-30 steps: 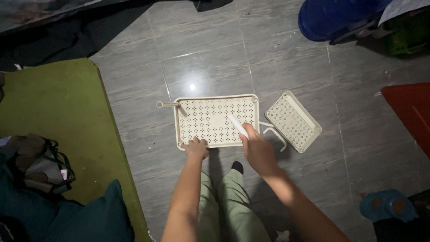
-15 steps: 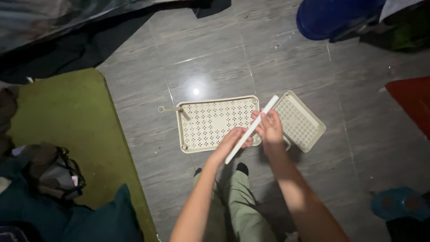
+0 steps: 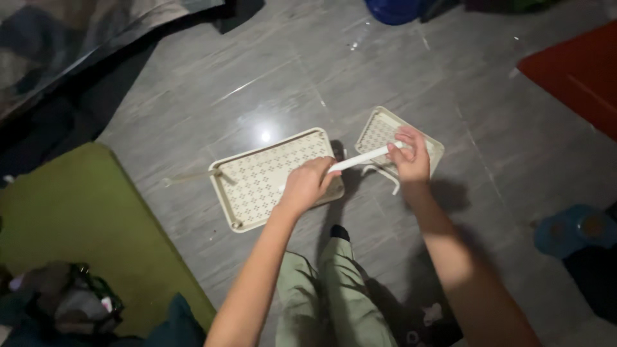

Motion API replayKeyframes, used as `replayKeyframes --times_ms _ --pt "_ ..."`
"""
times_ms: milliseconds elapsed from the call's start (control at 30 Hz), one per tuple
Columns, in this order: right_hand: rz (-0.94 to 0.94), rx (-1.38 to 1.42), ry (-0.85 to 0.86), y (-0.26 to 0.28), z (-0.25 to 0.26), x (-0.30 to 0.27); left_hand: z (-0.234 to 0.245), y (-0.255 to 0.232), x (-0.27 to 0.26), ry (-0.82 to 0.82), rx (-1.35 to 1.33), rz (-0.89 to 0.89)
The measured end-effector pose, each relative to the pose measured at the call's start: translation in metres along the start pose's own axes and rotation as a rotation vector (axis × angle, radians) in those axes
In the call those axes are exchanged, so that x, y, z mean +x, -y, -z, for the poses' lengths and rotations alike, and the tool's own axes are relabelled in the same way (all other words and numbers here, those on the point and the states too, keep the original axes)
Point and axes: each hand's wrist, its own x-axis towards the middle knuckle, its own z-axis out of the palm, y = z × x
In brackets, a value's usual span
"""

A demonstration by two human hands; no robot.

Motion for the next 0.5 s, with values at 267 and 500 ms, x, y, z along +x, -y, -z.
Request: replayKeyframes --times_ms 267,500 --pt "0.260 -0.432 0.163 -0.021 0.107 -0.006 -0.051 -0.028 0.065 0.145 0.134 -0.307" --pt "0.117 -0.724 0.012 -0.034 0.179 -0.002 -0.112 -0.060 0.110 0.263 0.106 -0.366"
